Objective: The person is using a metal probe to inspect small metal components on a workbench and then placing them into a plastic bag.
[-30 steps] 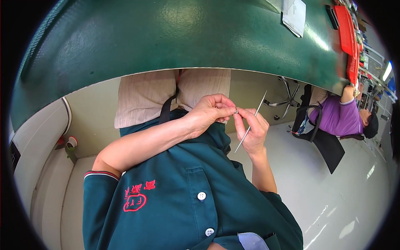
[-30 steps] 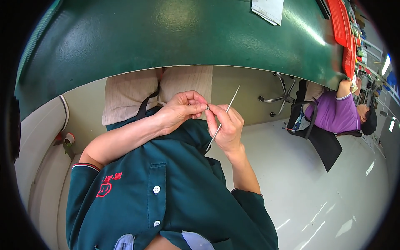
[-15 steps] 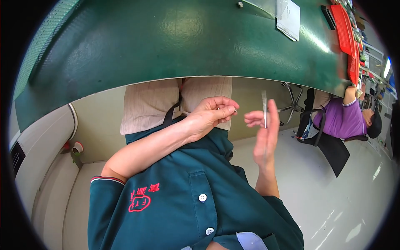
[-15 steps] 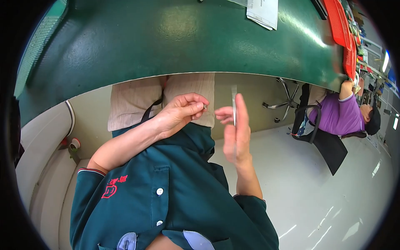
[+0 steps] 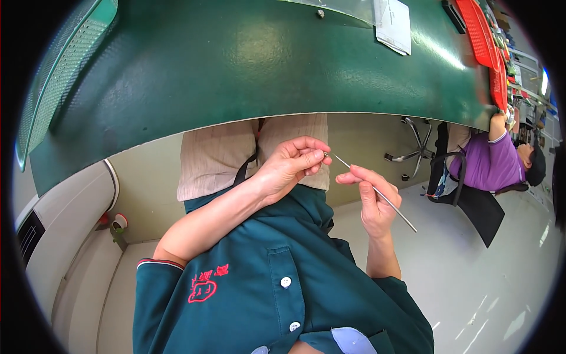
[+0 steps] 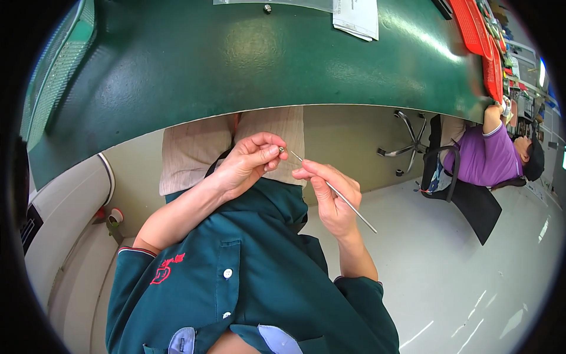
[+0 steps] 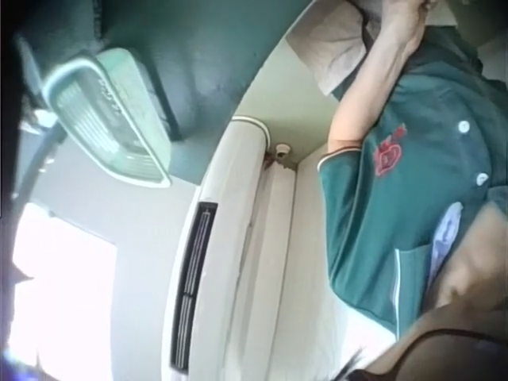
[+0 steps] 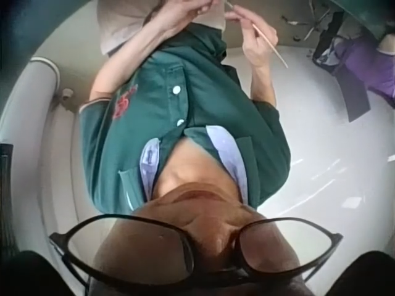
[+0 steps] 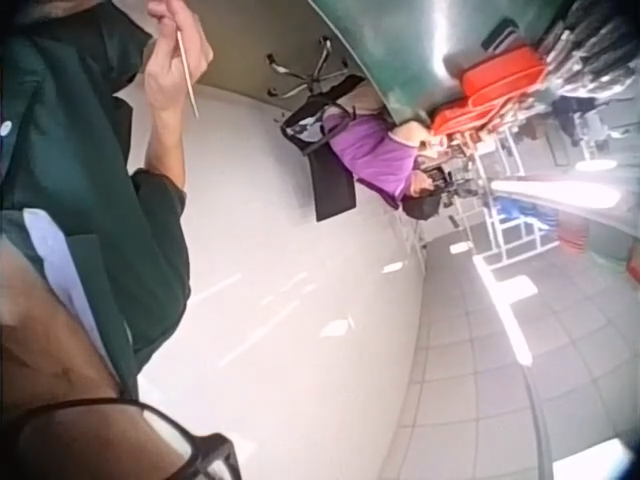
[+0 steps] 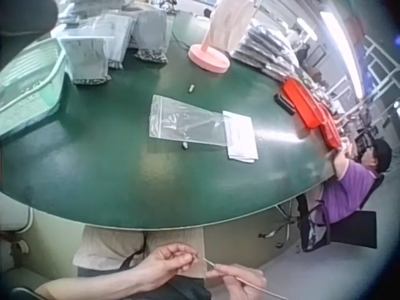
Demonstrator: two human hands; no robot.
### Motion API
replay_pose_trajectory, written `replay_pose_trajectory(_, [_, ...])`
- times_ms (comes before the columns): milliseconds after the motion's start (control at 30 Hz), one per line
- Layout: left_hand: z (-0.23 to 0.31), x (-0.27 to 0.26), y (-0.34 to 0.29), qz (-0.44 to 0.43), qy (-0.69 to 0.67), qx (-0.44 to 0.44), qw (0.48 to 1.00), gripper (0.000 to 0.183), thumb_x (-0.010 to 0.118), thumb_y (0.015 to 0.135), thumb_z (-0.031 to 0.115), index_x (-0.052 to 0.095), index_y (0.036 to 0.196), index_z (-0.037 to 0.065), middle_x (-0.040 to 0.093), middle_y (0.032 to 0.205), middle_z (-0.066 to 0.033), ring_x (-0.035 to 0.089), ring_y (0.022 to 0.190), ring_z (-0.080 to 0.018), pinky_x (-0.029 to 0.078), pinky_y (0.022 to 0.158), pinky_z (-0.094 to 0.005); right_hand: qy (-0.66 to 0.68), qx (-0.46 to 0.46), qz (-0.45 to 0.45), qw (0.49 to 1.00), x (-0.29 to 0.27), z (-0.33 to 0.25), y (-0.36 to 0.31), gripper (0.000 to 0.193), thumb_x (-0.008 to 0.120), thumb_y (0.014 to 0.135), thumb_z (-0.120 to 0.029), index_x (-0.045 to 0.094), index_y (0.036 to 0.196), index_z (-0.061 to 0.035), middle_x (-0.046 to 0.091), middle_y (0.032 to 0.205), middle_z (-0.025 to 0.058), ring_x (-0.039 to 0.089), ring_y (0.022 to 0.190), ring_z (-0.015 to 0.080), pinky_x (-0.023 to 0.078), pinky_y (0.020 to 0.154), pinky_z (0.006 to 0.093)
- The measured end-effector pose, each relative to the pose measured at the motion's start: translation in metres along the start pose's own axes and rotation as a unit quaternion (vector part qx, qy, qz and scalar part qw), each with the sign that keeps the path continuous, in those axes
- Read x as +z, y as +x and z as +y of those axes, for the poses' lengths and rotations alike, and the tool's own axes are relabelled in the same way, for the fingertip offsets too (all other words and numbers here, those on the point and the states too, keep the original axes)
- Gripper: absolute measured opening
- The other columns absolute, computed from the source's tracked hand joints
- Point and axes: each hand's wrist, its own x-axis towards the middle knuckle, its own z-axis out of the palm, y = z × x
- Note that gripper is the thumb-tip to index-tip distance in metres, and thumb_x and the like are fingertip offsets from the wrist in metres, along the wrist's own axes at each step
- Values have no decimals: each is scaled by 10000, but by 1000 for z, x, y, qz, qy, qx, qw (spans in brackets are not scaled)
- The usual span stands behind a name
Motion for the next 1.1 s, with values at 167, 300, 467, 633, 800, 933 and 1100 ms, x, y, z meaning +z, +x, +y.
replay_pose_trajectory(167, [1,3,1,-7,6,8,1000,147,578,886,148,593,1009,69,606,885,-22,473,730,-56,412,701,-193,9,-8,1,1000,1,-4,1,200,504,911,-92,601,1028,37,664,806,143,651,744,219,501,667,289])
replay_pose_trajectory(300, [4,0,1,3,3,5,1000,148,578,885,143,593,1010,66,606,882,-25,475,731,-56,411,701,-195,21,-12,-5,1000,6,-2,6,167,522,892,-42,608,1021,20,666,799,130,646,734,193,482,628,254])
replay_pose_trajectory(467, [6,5,2,0,28,20,999,140,575,882,119,590,1003,50,605,870,-35,478,728,-62,413,692,-198,-22,-31,-8,999,4,-6,12,146,571,860,-58,624,965,27,656,799,134,639,722,210,490,625,270])
replay_pose_trajectory(633, [7,17,-6,26,203,107,973,159,584,858,111,598,968,-3,611,828,-41,508,723,-69,422,657,-211,-126,-95,27,987,-1,-17,12,145,635,806,-79,633,918,14,626,863,136,608,700,247,489,588,292])
replay_pose_trajectory(800, [16,38,-19,-6,62,94,994,109,591,841,44,567,941,7,572,830,-62,476,665,-102,399,624,-219,-56,-122,52,990,-6,-33,11,129,609,796,-10,616,924,9,625,892,136,619,764,266,497,647,320])
replay_pose_trajectory(933, [19,61,-17,-16,51,136,989,120,622,842,94,559,923,32,567,801,-66,467,634,-104,393,613,-231,-39,-200,65,977,-15,-40,14,138,586,804,20,608,940,23,630,928,161,630,792,276,504,656,317])
replay_pose_trajectory(1100, [21,67,-17,-31,48,134,989,135,628,850,141,557,902,39,563,787,-54,467,616,-94,389,596,-214,8,-226,63,972,-20,-43,17,117,566,841,-30,612,932,28,628,933,163,633,807,284,513,676,323])
